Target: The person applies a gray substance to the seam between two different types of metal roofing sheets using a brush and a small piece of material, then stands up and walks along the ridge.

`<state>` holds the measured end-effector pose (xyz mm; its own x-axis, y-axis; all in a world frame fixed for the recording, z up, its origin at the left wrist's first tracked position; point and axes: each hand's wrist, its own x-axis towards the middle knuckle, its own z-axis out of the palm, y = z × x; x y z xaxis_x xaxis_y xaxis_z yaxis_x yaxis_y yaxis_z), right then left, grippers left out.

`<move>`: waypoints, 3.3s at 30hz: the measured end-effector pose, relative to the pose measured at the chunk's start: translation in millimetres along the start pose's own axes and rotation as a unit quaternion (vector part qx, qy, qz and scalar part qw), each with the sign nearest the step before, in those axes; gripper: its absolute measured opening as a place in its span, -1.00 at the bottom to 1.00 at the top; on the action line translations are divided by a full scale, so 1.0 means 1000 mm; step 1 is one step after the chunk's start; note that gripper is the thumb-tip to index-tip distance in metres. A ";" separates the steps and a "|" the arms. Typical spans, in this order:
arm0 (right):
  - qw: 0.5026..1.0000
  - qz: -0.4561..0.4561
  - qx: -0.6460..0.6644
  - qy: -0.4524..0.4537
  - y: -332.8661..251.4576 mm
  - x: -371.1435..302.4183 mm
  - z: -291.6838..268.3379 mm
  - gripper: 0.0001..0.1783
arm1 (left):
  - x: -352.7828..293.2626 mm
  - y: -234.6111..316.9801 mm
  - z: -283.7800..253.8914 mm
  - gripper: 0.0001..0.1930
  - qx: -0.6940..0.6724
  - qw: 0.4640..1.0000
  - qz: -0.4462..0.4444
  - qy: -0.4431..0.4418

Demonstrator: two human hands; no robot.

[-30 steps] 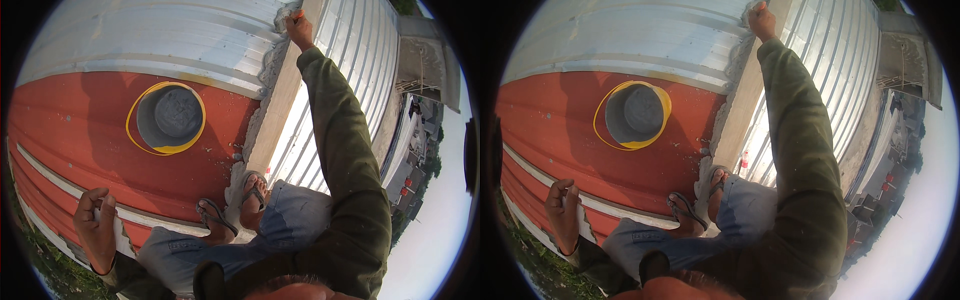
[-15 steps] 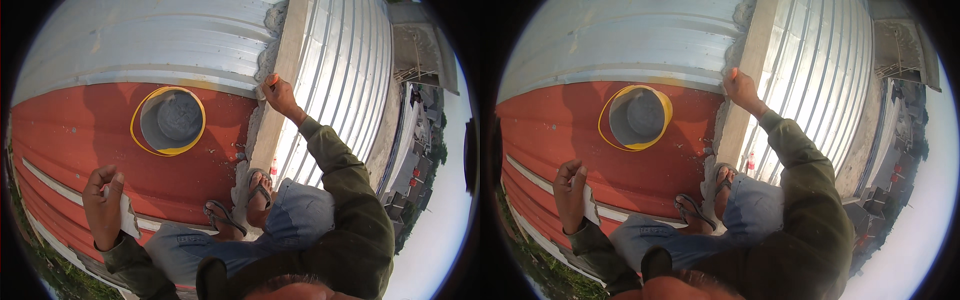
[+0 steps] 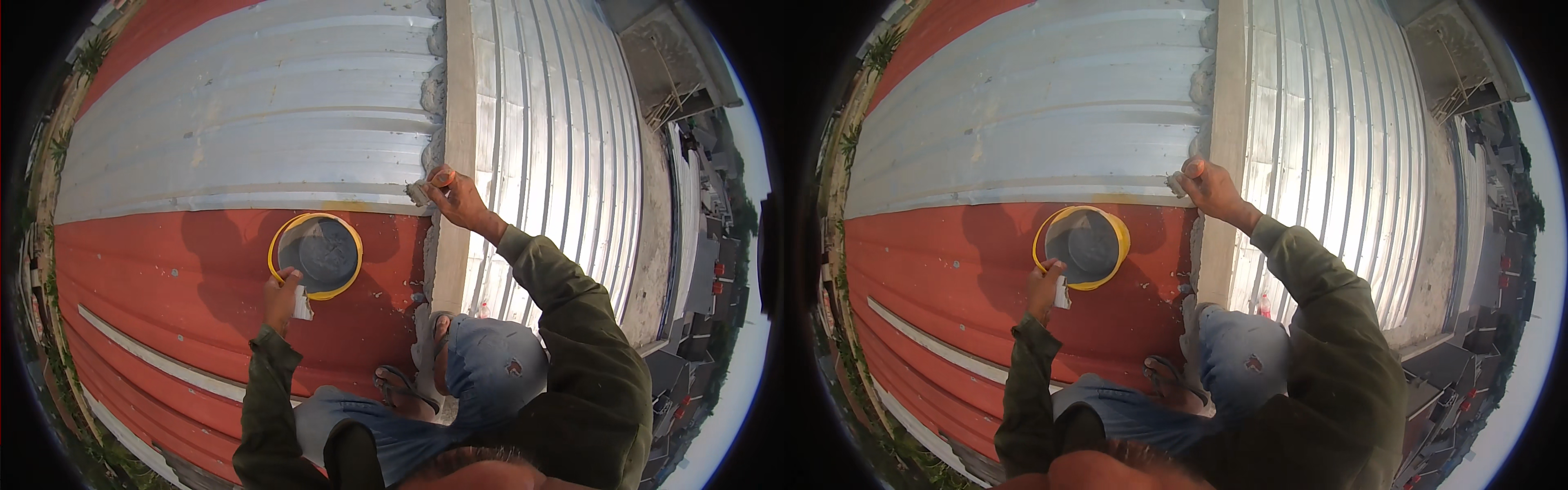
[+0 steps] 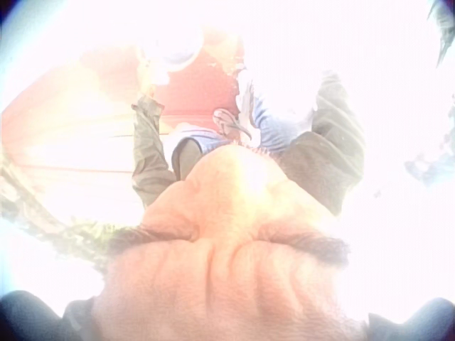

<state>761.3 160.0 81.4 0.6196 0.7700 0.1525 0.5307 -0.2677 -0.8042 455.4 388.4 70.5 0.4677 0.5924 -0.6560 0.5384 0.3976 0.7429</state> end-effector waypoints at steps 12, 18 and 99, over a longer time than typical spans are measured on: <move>0.990 0.132 -0.055 0.020 -0.107 -0.091 -0.154 -0.73 | -0.116 0.056 0.004 -0.68 -0.096 0.992 -0.082 -0.020; 0.963 0.088 -0.230 0.106 -0.186 -0.177 -0.260 -0.94 | -0.263 0.128 -0.064 -0.63 0.000 0.994 -0.074 0.076; 0.801 0.480 -0.314 0.171 -0.240 -0.022 -0.582 -0.83 | -0.353 0.390 0.006 -0.67 -0.288 0.863 -0.259 0.324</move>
<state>956.6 -129.2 605.4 0.9817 -0.1405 -0.1284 -0.1659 -0.9624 -0.2150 504.6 330.8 591.1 -0.3221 0.4234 -0.8468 0.0325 0.8988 0.4371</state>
